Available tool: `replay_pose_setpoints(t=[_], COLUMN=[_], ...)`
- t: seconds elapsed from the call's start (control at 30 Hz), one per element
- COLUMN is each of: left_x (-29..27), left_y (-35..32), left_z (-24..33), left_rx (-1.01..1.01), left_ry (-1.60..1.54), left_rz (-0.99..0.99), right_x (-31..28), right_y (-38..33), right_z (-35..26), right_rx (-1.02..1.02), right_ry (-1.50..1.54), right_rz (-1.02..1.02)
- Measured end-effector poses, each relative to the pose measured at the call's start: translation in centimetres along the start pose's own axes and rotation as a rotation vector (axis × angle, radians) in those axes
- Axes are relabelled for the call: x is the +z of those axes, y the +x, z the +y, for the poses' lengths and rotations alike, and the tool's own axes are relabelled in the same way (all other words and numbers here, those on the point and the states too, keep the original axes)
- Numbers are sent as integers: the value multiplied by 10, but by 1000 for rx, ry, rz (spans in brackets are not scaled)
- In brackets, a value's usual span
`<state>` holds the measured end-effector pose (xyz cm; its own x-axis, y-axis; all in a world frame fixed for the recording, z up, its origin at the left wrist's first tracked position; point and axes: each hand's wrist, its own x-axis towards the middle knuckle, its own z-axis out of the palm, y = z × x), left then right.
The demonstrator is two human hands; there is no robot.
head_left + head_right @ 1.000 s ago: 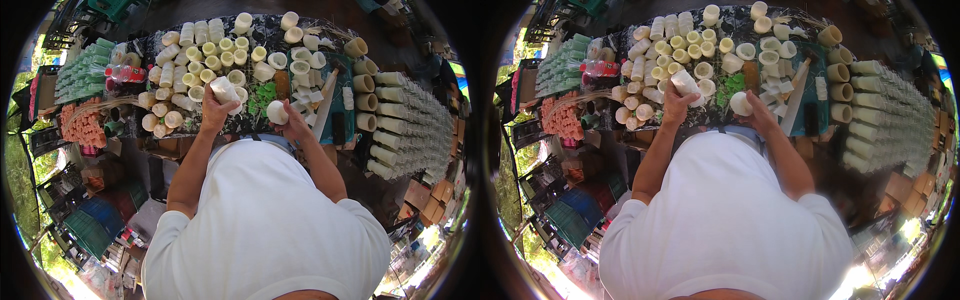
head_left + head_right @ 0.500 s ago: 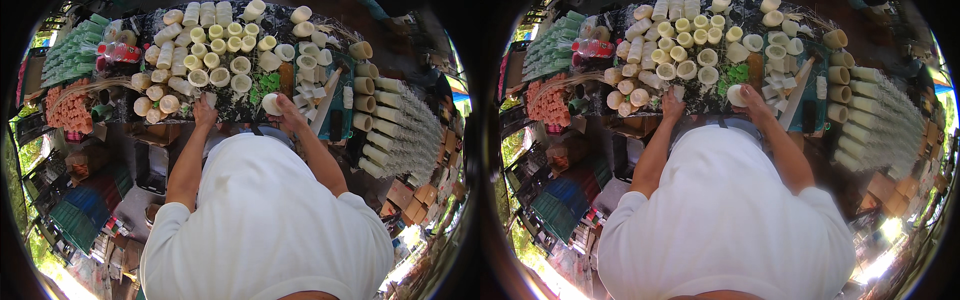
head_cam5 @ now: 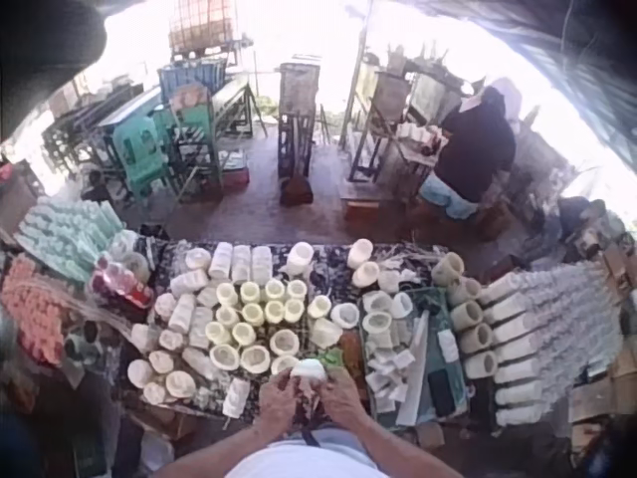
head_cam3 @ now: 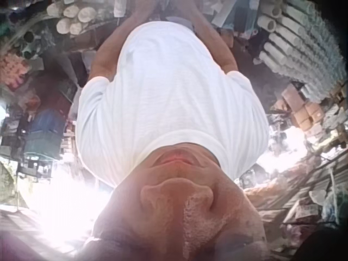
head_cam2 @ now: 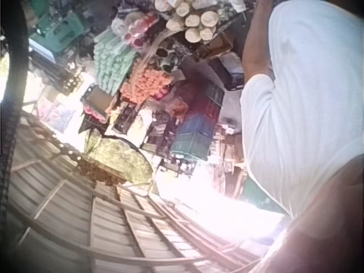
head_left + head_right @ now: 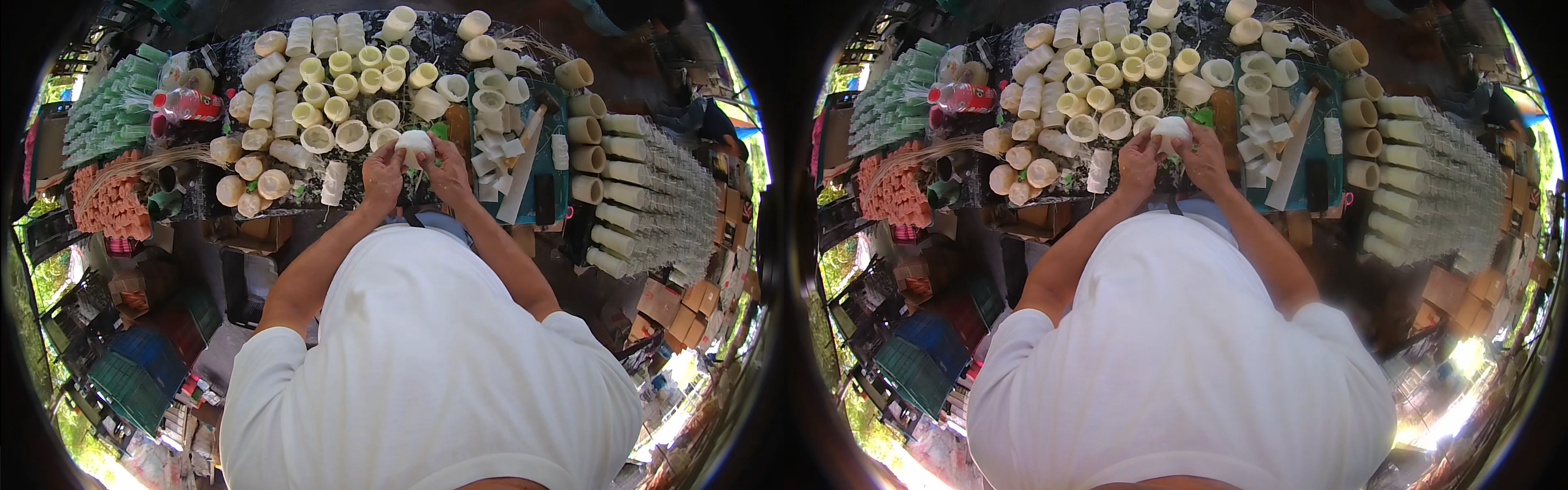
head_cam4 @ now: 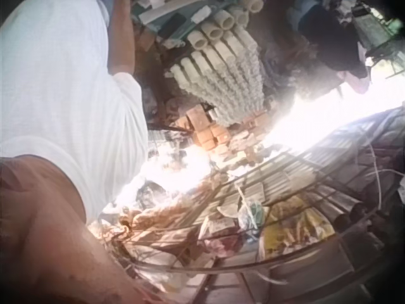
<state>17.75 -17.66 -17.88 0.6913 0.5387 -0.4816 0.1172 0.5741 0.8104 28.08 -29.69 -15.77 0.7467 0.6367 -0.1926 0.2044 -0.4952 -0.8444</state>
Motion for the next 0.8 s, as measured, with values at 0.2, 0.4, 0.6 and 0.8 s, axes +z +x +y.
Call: replay_pose_setpoints(t=[0.2, 0.4, 0.6, 0.8], left_x=[12, 7, -21, -28], left_y=[32, 57, 44, 37], left_z=[-22, -23, -17, -24], left_rx=[-195, -247, -280, -177], left_ry=[-434, -398, -239, -140], left_rz=[252, 194, -294, -367], right_x=[27, 34, 41, 50], right_y=[1, 3, -6, 0], right_z=[2, 22, 26, 61], right_rx=[-139, 483, 756, 738], right_ry=[-179, 459, 1054, 1516], right_rz=[219, 32, 88, -51])
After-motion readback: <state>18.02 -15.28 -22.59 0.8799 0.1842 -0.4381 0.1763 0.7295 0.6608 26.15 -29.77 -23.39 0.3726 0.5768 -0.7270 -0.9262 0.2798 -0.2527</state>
